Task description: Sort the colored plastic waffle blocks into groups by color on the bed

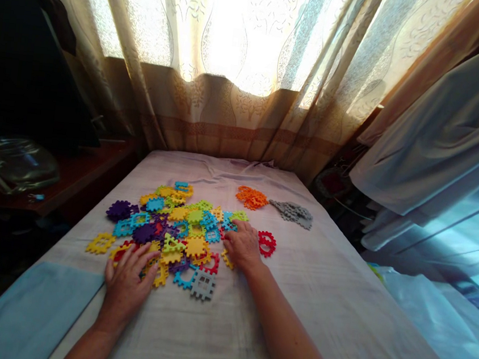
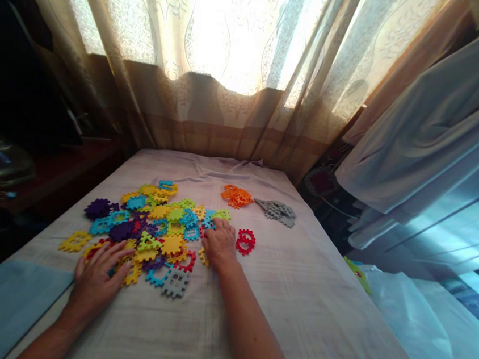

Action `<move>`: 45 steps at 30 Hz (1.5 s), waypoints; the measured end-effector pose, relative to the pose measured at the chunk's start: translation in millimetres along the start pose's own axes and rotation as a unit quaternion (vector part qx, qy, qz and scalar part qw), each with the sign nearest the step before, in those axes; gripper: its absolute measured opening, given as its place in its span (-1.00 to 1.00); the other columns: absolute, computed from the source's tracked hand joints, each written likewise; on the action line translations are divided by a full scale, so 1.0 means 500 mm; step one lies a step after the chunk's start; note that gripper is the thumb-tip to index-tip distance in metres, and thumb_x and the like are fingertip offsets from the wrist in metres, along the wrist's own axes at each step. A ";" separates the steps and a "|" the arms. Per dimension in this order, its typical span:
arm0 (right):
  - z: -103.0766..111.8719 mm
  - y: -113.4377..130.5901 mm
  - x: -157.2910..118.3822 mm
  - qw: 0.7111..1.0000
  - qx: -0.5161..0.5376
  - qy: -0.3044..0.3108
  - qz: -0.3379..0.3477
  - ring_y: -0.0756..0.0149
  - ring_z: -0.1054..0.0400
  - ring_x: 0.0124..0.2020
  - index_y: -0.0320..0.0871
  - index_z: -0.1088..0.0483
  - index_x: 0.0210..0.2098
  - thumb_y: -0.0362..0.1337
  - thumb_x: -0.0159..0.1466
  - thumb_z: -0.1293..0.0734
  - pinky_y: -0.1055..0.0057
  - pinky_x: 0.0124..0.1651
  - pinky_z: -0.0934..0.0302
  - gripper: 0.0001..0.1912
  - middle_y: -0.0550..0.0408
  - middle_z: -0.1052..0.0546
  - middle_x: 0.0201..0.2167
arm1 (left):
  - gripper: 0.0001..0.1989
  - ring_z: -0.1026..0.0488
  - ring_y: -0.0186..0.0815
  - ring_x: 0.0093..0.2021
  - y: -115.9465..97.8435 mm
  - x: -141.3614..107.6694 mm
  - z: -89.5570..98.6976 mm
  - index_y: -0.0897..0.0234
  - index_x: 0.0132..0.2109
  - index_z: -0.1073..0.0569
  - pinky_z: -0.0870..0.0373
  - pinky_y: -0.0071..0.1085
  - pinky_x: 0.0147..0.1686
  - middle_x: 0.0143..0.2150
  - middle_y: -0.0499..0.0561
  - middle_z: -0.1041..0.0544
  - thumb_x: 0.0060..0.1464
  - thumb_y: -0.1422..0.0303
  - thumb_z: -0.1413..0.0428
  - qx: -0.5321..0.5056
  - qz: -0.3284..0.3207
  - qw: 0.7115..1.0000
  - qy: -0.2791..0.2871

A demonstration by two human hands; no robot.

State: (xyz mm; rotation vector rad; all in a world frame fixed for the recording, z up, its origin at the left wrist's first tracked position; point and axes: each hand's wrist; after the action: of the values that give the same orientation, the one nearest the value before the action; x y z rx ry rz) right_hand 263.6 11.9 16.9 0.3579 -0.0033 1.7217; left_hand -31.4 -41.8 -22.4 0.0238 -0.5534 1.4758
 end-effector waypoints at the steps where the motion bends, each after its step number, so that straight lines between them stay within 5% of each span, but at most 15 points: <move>1: -0.001 -0.001 0.003 1.000 0.001 0.000 0.006 0.10 -0.17 0.16 -0.03 -0.55 -0.29 -0.24 0.25 -0.32 0.14 0.13 -0.07 -0.86 0.00 -0.37 0.17 | -0.68 -0.21 -0.01 0.29 0.002 0.000 -0.001 -0.01 -0.01 -0.53 0.12 0.16 0.25 0.20 0.02 -0.45 0.17 0.21 0.03 0.000 -0.003 1.000 0.006; 12: -0.005 0.012 -0.025 0.983 0.160 -0.088 0.006 0.19 -0.26 0.14 -0.10 -0.48 -0.31 -0.26 0.30 -0.28 0.21 0.14 -0.13 -0.86 -0.04 -0.44 0.09 | -0.67 -0.21 0.00 0.29 0.017 0.003 -0.009 -0.01 0.01 -0.52 0.14 0.16 0.26 0.21 0.02 -0.44 0.15 0.21 0.01 -0.001 -0.006 1.000 0.011; 19: 0.053 -0.105 -0.034 0.983 0.078 -0.120 -0.114 0.15 -0.33 0.05 -0.12 -0.52 -0.33 -0.25 0.28 -0.29 0.23 0.08 -0.17 -0.83 -0.07 -0.49 0.03 | -0.66 -0.24 -0.01 0.27 -0.014 0.001 0.006 0.05 -0.04 -0.54 0.09 0.15 0.25 0.17 0.05 -0.48 0.19 0.22 0.08 -0.001 0.006 1.000 -0.009; 26: 0.066 -0.195 -0.063 0.973 -0.055 -0.077 -0.212 0.08 -0.36 -0.03 -0.07 -0.58 -0.38 -0.17 0.21 -0.34 0.22 -0.08 -0.20 -0.81 -0.07 -0.53 -0.05 | -0.66 -0.23 -0.04 0.28 -0.028 -0.004 0.012 0.05 -0.04 -0.53 0.13 0.14 0.27 0.18 0.03 -0.47 0.19 0.23 0.08 0.004 0.017 1.000 -0.005; 31: 0.085 -0.128 -0.046 0.986 0.001 -0.055 -0.155 0.16 -0.38 -0.08 -0.05 -0.59 -0.27 -0.25 0.24 -0.31 0.30 -0.09 -0.19 -0.81 -0.01 -0.56 -0.10 | -0.67 -0.22 -0.05 0.29 -0.039 -0.008 0.015 0.08 -0.03 -0.52 0.20 0.11 0.30 0.18 0.05 -0.47 0.18 0.22 0.07 0.013 -0.009 0.999 -0.032; 35: 0.082 -0.018 -0.045 0.991 0.100 0.082 -0.027 0.29 -0.42 -0.21 0.01 -0.59 -0.28 -0.32 0.21 -0.33 0.42 -0.14 -0.20 -0.82 0.12 -0.59 -0.27 | -0.68 -0.20 -0.06 0.30 -0.044 -0.010 0.016 0.08 -0.01 -0.51 0.21 0.11 0.31 0.18 0.04 -0.47 0.18 0.22 0.03 -0.002 -0.036 0.999 -0.038; 38: 0.075 0.047 -0.058 0.983 0.078 0.154 0.064 0.27 -0.41 -0.22 0.06 -0.59 -0.27 -0.34 0.17 -0.34 0.42 -0.20 -0.17 -0.78 0.11 -0.58 -0.30 | -0.68 -0.20 -0.05 0.31 -0.044 -0.010 0.016 0.08 0.00 -0.50 0.20 0.14 0.30 0.19 0.04 -0.46 0.18 0.21 0.03 -0.013 -0.037 0.999 -0.030; 45: 0.080 0.073 -0.069 0.978 0.041 0.176 0.102 0.25 -0.37 -0.17 0.03 -0.58 -0.24 -0.29 0.17 -0.38 0.43 -0.23 -0.15 -0.82 0.06 -0.52 -0.20 | -0.68 -0.21 -0.02 0.30 -0.038 -0.010 0.010 0.08 -0.01 -0.52 0.17 0.19 0.29 0.18 0.05 -0.47 0.16 0.22 0.00 -0.019 -0.025 0.999 -0.009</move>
State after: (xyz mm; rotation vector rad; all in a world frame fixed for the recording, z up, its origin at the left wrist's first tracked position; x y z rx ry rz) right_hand 242.5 -36.2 54.2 0.1103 0.2990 1.9742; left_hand -15.0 -50.6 -13.8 0.0201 -0.5918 1.4169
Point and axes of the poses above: each hand's wrist, its own x-axis towards the middle knuckle, its own z-axis out of the back of the hand, y = z × x
